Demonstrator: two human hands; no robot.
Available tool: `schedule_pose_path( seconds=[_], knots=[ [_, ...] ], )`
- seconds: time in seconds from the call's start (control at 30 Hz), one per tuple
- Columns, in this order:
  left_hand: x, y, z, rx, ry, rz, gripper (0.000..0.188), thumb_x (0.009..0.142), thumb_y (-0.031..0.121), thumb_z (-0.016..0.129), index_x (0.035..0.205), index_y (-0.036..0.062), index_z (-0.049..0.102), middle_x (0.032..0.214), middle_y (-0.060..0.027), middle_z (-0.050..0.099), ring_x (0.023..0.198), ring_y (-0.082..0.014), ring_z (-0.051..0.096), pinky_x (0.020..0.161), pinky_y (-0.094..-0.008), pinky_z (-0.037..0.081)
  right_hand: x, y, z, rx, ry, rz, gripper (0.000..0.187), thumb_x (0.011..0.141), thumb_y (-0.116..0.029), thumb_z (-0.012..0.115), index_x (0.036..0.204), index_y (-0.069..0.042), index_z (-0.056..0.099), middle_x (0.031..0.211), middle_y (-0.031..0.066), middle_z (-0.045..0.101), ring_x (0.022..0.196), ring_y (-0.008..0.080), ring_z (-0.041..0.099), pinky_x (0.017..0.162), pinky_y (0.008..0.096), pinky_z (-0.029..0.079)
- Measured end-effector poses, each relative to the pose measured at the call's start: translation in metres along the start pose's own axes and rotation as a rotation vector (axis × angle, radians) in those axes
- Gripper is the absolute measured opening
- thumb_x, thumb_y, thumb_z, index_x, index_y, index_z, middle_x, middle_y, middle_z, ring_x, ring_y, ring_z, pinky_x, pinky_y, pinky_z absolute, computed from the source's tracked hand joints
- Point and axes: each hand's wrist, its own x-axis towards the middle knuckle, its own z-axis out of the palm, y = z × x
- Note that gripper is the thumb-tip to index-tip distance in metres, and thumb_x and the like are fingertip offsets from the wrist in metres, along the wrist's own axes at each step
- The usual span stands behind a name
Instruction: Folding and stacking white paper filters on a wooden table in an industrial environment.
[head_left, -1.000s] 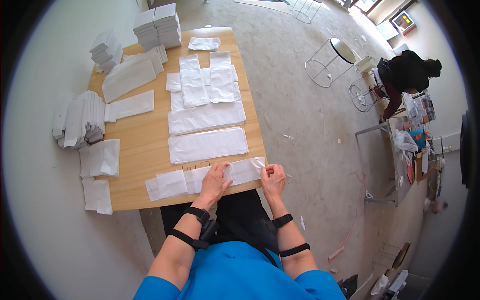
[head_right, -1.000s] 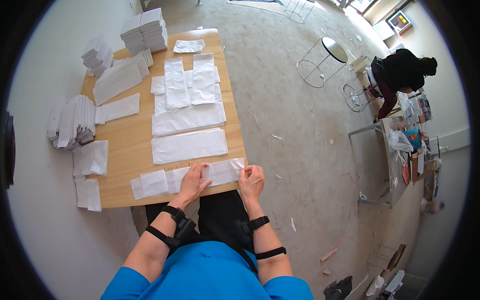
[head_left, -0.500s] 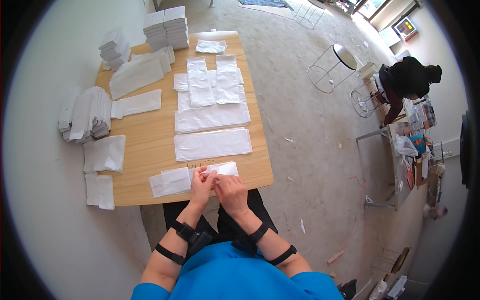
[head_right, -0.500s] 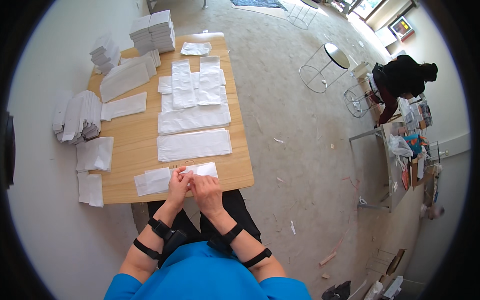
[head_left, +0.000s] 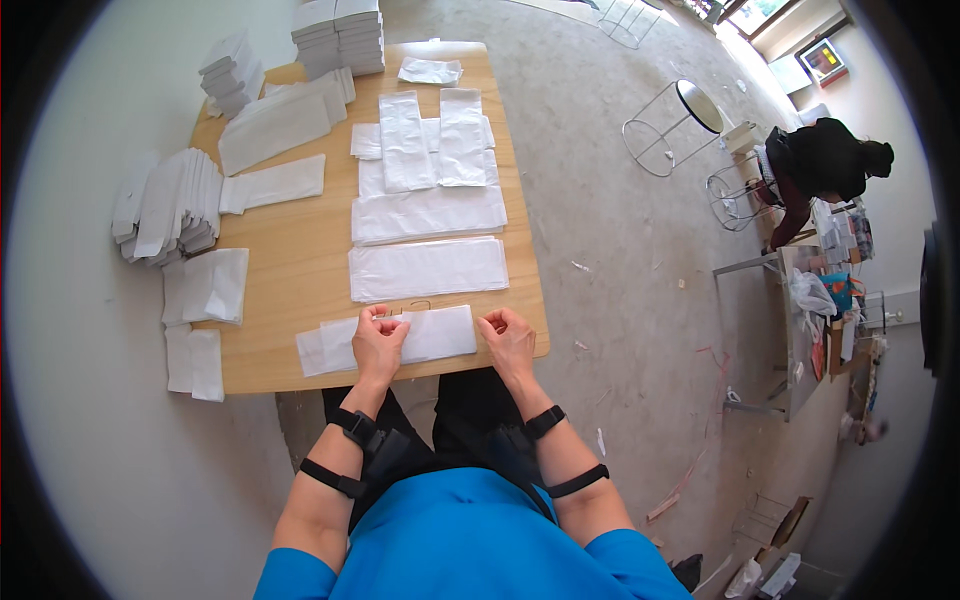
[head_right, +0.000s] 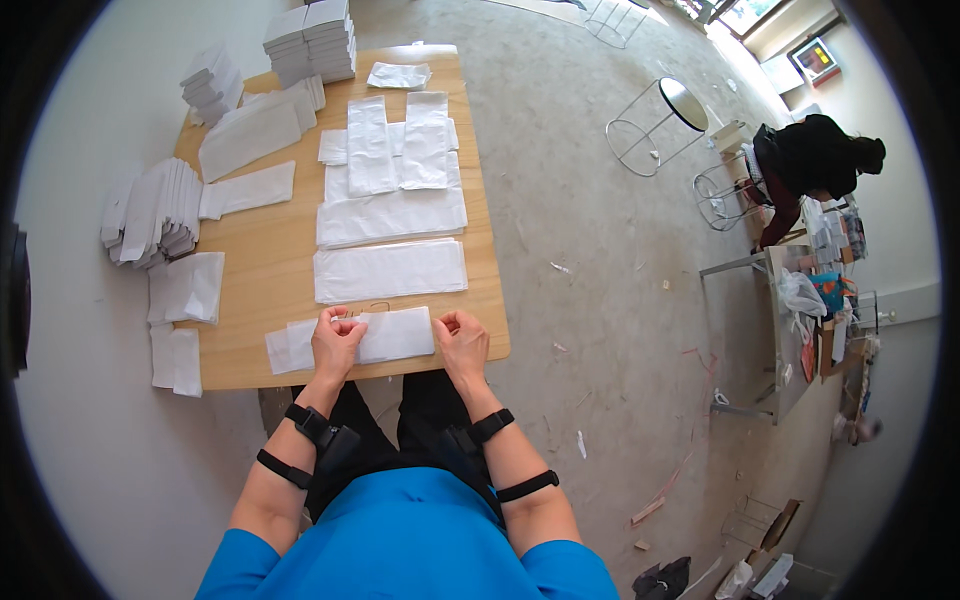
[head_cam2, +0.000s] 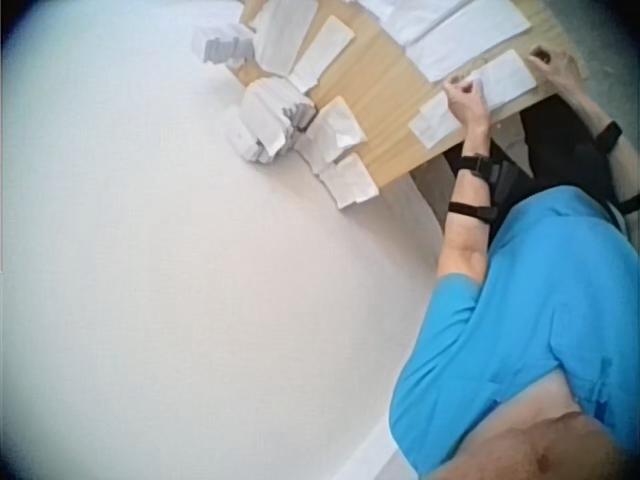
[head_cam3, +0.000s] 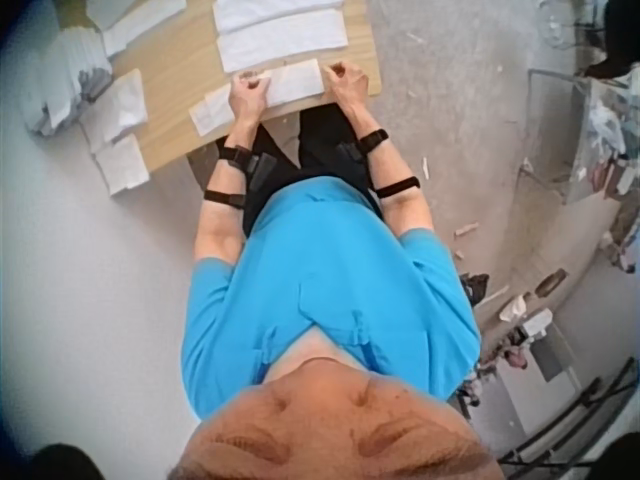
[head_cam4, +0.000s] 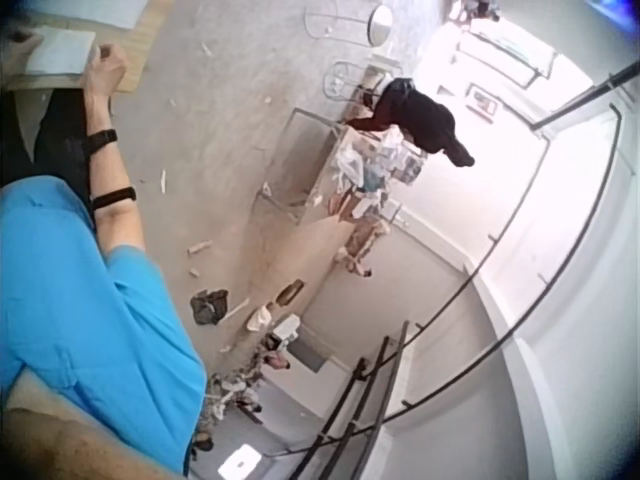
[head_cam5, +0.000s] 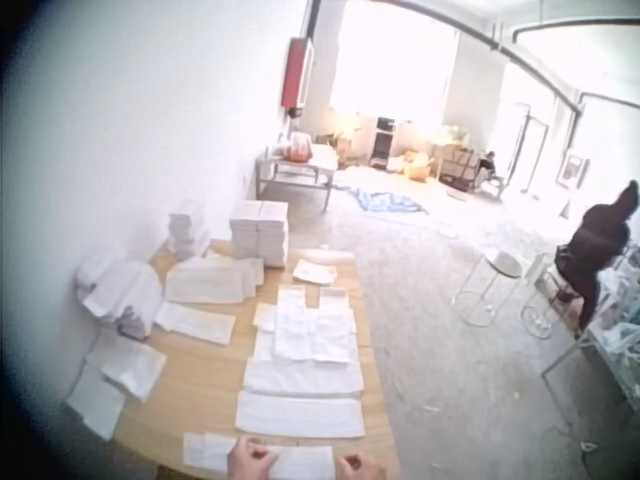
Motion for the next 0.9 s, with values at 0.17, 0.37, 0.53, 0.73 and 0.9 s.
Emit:
schedule_pose_path(
  seconds=[0.17,0.37,0.53,0.73,0.9],
  knots=[
    [0.000,-0.001,-0.002,0.056,-0.032,0.004,0.040,0.076,0.017,0.075,0.108,0.0031,0.056,0.079,-0.0072,0.070,0.069,-0.0156,0.065,0.066,-0.0293,0.051,0.004,0.004,0.011,-0.070,-0.045,0.018,0.017,0.075,-0.018,0.074,0.077,-0.002,0.067,0.071,0.0125,0.066,0.066,0.0250,0.065,0.063,0.0363,0.051],
    [-0.012,0.022,-0.018,0.204,0.018,0.123,0.030,0.082,0.015,0.069,0.107,0.0024,0.059,0.081,-0.0055,0.069,0.066,-0.0155,0.063,0.064,-0.0305,0.051,0.006,0.009,0.017,-0.130,-0.050,0.032,0.017,0.073,-0.017,0.075,0.076,-0.002,0.066,0.070,0.0123,0.066,0.067,0.0277,0.065,0.064,0.0381,0.050],
    [-0.019,0.008,-0.057,0.176,0.118,0.170,0.029,0.085,0.014,0.067,0.110,0.0017,0.059,0.088,-0.0057,0.066,0.065,-0.0148,0.058,0.062,-0.0308,0.049,0.008,0.012,0.018,-0.108,-0.055,-0.028,0.018,0.073,-0.016,0.076,0.077,-0.002,0.066,0.070,0.0121,0.066,0.067,0.0271,0.064,0.063,0.0373,0.051],
    [-0.023,-0.059,-0.129,0.240,0.601,0.068,0.037,0.081,0.023,0.074,0.106,0.0010,0.058,0.087,-0.0070,0.055,0.077,-0.0195,0.053,0.071,-0.0327,0.047,-0.014,-0.032,-0.002,-0.008,0.000,-0.095,0.015,0.078,-0.014,0.074,0.079,-0.001,0.066,0.069,0.0105,0.064,0.061,0.0204,0.062,0.058,0.0325,0.049],
    [-0.025,-0.068,-0.134,0.387,0.471,-0.150,0.035,0.077,0.030,0.076,0.096,0.0048,0.060,0.087,-0.0068,0.056,0.079,-0.0231,0.056,0.073,-0.0364,0.047,-0.051,-0.039,0.002,0.018,-0.112,-0.199,0.011,0.083,-0.010,0.070,0.082,0.000,0.067,0.066,0.0057,0.062,0.056,0.0105,0.056,0.055,0.0259,0.045]
  ],
)
